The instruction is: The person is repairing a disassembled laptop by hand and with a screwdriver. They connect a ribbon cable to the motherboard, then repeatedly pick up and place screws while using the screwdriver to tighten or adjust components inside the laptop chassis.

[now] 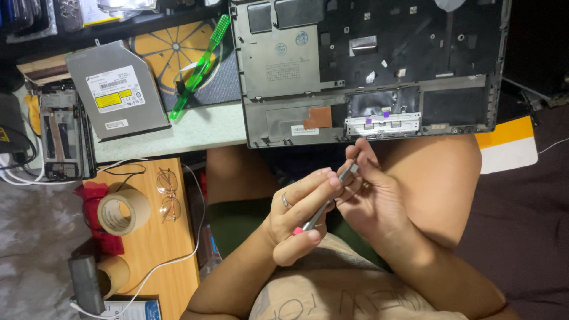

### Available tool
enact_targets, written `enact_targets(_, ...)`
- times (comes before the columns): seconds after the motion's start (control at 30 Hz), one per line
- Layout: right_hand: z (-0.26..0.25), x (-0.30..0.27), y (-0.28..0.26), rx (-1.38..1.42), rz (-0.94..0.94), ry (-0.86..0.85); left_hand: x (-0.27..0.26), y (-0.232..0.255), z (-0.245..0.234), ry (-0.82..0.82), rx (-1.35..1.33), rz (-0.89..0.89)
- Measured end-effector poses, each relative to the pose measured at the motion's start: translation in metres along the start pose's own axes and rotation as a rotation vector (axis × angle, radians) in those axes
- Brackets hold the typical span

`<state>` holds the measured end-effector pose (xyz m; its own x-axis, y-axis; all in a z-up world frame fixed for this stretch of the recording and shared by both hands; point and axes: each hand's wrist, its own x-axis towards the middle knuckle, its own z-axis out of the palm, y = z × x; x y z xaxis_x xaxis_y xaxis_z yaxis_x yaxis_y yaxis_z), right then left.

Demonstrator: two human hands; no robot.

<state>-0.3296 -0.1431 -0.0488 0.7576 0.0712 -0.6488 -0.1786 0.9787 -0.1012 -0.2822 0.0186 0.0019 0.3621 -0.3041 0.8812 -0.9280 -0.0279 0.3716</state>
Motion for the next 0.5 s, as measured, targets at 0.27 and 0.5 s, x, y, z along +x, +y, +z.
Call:
enact_targets(0.27, 0.0126, -0.0008, 0.004, -0.125, -0.107, 0.054, 0.0061, -0.0067, 0.0005, -0.051, 0.033, -0.02)
enact_targets(0.5, 0.0106, -0.0054, 0.0062, -0.041, -0.083, -0.113, 0.0051, -0.0056, -0.0031, -0.117, 0.022, -0.067)
